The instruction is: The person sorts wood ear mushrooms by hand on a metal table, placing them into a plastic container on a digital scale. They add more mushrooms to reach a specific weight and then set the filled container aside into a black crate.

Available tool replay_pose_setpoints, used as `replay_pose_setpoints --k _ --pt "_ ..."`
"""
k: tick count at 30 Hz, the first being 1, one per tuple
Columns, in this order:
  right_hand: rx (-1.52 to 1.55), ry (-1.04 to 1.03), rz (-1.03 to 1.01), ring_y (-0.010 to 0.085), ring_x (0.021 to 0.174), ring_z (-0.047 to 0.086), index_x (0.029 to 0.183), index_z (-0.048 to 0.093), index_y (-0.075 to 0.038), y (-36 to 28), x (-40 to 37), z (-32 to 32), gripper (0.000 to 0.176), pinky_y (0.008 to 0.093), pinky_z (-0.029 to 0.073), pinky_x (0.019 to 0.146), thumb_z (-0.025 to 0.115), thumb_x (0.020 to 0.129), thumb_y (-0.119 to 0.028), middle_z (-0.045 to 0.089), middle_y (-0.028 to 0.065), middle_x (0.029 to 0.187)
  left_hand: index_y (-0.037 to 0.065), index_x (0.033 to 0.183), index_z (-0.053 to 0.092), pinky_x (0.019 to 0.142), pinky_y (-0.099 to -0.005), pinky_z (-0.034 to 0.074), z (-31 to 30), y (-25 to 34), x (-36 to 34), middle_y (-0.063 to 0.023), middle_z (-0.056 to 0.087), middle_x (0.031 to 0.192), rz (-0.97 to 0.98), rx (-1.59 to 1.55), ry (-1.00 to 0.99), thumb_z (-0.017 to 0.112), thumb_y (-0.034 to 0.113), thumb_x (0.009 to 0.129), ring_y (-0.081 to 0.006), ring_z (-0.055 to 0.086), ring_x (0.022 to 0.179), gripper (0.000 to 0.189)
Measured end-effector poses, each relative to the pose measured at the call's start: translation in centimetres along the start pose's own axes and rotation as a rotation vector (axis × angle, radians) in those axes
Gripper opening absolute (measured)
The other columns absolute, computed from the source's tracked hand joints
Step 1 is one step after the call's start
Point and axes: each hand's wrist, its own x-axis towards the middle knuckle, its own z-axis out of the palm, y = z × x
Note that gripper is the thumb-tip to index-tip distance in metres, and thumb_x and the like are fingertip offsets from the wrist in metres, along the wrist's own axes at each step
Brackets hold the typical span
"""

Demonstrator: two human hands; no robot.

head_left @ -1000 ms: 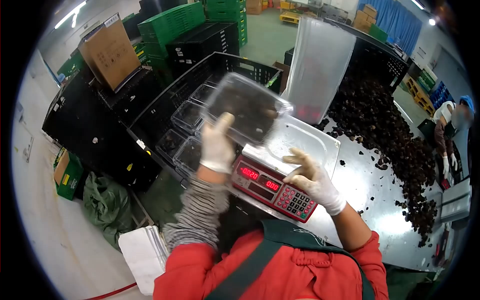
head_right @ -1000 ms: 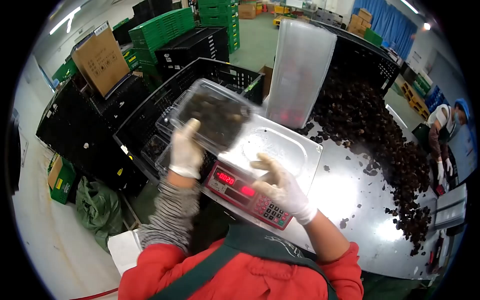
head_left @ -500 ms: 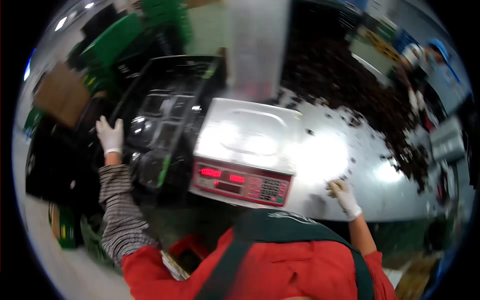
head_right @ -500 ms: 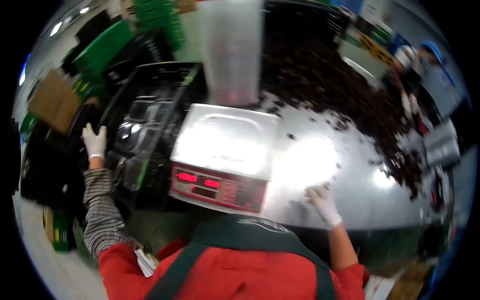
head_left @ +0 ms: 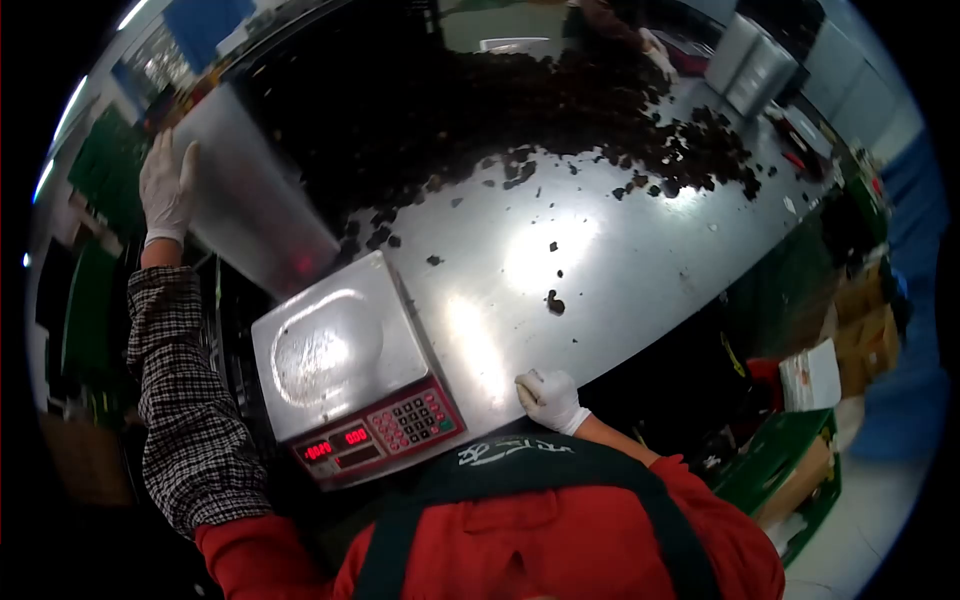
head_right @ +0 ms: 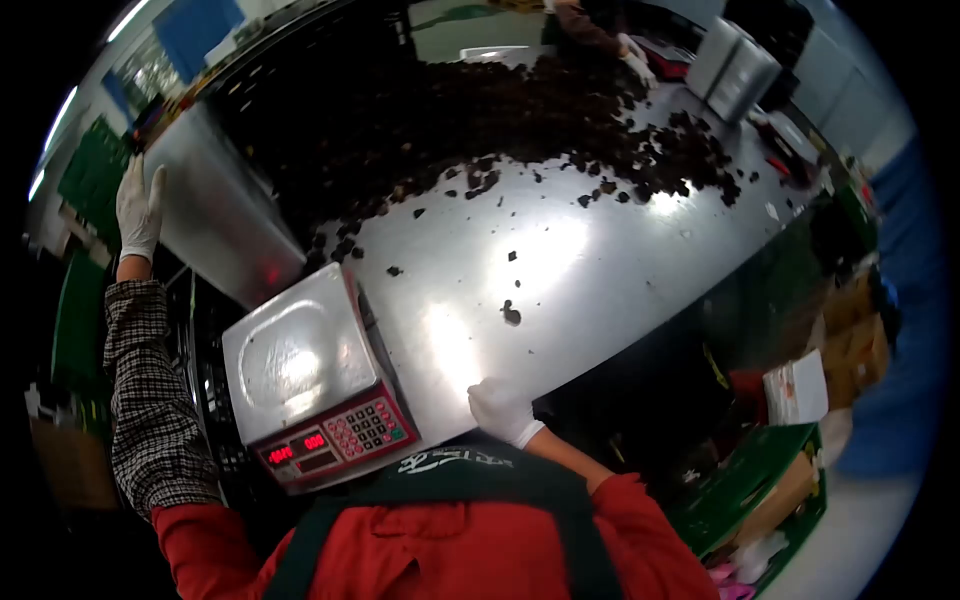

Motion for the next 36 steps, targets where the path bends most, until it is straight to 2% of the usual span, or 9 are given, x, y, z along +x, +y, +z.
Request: replay_pose_setpoints --k 3,5,8,11,14,18,27,33,36 --pt "0.017 0.078 -0.047 0.0275 0.057 0.055 0.072 0.058 -0.009 0.0 0.6 -0.5 0.005 0.0383 0.044 0.051 0.063 0.074 -0.008 0.052 0.0085 0.063 0.007 0.123 0.057 0.101 -0.0402 0.038 0.8 0.7 3.1 -0.0174 0.052 0.129 -0.055 0.241 -0.356 0.046 0.042 0.095 -0.0348 0.047 0.121 0.047" --pt "0.027 0.123 -0.042 0.0253 0.055 0.053 0.064 0.052 -0.011 0.3 0.1 0.5 0.012 0.0381 0.043 0.05 0.059 0.074 -0.011 0.049 0.0064 0.061 0.01 0.122 0.059 0.098 -0.0398 0.039 3.0 -3.0 5.3 -0.0157 0.055 0.124 -0.112 0.061 -0.306 0.045 0.035 0.095 -0.0342 0.05 0.117 0.039" --pt "0.042 0.124 -0.032 0.0251 0.055 0.054 0.071 0.058 -0.01 0.5 0.0 0.5 0.006 0.0365 0.044 0.051 0.063 0.071 -0.009 0.051 0.0065 0.062 0.006 0.119 0.058 0.096 -0.0401 0.041 1.8 -3.3 7.3 -0.0177 0.056 0.122 -0.01 0.067 -0.148 0.045 0.028 0.094 -0.0354 0.054 0.11 0.035" --pt "0.037 0.081 -0.039 0.0243 0.055 0.055 0.075 0.061 -0.01 0.8 -0.2 0.5 0.007 0.0356 0.045 0.051 0.066 0.07 -0.009 0.052 0.0063 0.062 0.003 0.114 0.059 0.09 -0.0384 0.044 4.5 -6.5 8.0 -0.0174 0.062 0.11 -0.121 -0.139 -0.396 0.05 0.022 0.092 -0.0337 0.058 0.101 0.03" --pt "0.038 0.071 -0.048 0.0234 0.055 0.055 0.077 0.062 -0.01 1.0 -0.3 0.7 0.008 0.0351 0.045 0.051 0.066 0.07 -0.01 0.052 0.0056 0.063 0.001 0.106 0.061 0.083 -0.0369 0.046 3.6 -6.6 10.1 -0.0164 0.065 0.097 -0.223 -0.101 -0.601 0.053 0.016 0.09 -0.0309 0.061 0.093 0.023" --pt "0.062 0.135 -0.055 0.024 0.052 0.053 0.062 0.05 -0.011 0.7 0.2 0.4 0.014 0.0366 0.043 0.048 0.06 0.073 -0.012 0.047 0.0052 0.059 0.001 0.096 0.06 0.077 -0.0368 0.047 3.9 -6.3 10.6 -0.0155 0.064 0.088 -0.207 -0.048 -0.534 0.056 0.013 0.088 -0.0304 0.062 0.085 0.015" --pt "0.086 0.119 -0.096 0.0231 0.052 0.052 0.063 0.049 -0.011 1.1 0.3 0.4 0.014 0.035 0.043 0.048 0.06 0.072 -0.013 0.046 0.0042 0.06 0.002 0.099 0.061 0.075 -0.0308 0.046 4.5 -7.2 10.3 -0.0086 0.063 0.086 -0.232 -0.209 -0.522 0.056 0.011 0.09 -0.019 0.058 0.079 0.014" --pt "0.122 0.067 -0.14 0.0237 0.052 0.053 0.063 0.049 -0.012 1.9 0.1 0.7 0.014 0.0361 0.044 0.048 0.059 0.071 -0.013 0.047 0.0046 0.06 0.0 0.1 0.061 0.075 -0.0297 0.046 4.4 -9.5 9.6 -0.0076 0.063 0.089 -0.222 -0.213 -0.612 0.054 0.011 0.092 -0.0173 0.057 0.079 0.016" --pt "0.139 0.047 -0.139 0.0243 0.052 0.052 0.064 0.049 -0.012 2.1 -0.2 1.1 0.012 0.0371 0.044 0.048 0.059 0.07 -0.013 0.047 0.0045 0.06 0.0 0.086 0.057 0.069 -0.0307 0.044 2.7 -8.1 9.8 -0.0057 0.056 0.073 -0.218 -0.182 -0.516 0.062 0.013 0.087 -0.0176 0.053 0.069 0.014"
